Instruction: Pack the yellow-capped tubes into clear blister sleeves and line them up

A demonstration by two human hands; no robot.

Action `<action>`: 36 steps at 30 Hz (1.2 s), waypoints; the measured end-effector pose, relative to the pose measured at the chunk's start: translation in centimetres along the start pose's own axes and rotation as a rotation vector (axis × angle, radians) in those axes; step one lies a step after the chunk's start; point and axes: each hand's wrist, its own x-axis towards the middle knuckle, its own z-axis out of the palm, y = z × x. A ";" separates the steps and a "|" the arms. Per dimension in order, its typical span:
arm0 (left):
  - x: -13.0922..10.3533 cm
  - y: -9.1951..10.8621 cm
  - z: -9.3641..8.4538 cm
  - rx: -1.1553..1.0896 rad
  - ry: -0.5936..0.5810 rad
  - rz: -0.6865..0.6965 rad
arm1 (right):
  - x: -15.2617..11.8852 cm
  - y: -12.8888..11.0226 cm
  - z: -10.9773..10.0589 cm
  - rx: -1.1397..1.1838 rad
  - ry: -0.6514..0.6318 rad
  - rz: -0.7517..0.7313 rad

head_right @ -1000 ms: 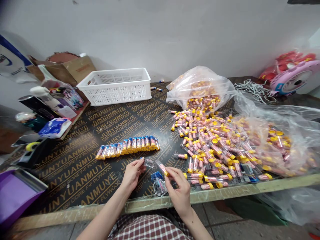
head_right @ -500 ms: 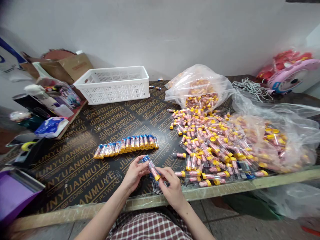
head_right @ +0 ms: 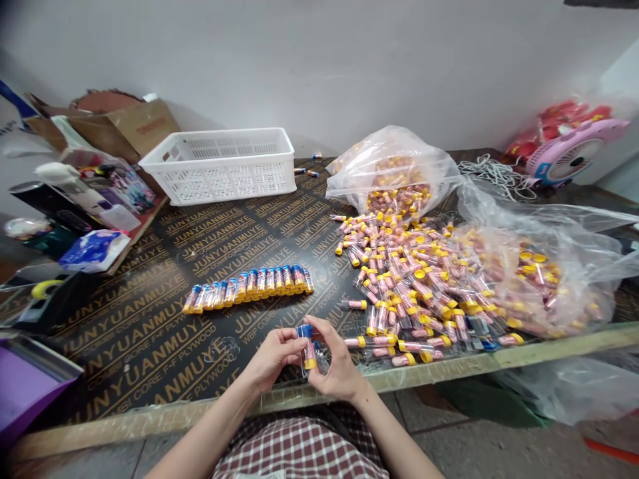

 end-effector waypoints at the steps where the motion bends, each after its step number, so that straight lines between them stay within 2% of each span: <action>1: 0.0 0.0 0.1 -0.003 0.007 -0.003 | -0.1 0.1 0.1 0.010 0.009 -0.003; 15: -0.3 0.1 0.4 -0.011 0.026 -0.014 | -0.3 0.4 0.5 0.058 0.073 -0.026; 31: -0.3 -0.2 0.4 -0.020 0.022 -0.006 | 0.0 -0.1 0.7 0.057 0.038 -0.024; 34: 0.0 0.6 -0.7 0.030 0.076 0.032 | 0.7 -0.3 -0.2 -0.046 -0.010 0.005; 36: 0.4 2.3 -2.5 0.137 0.201 0.131 | 1.5 0.6 -1.6 -0.221 0.009 0.035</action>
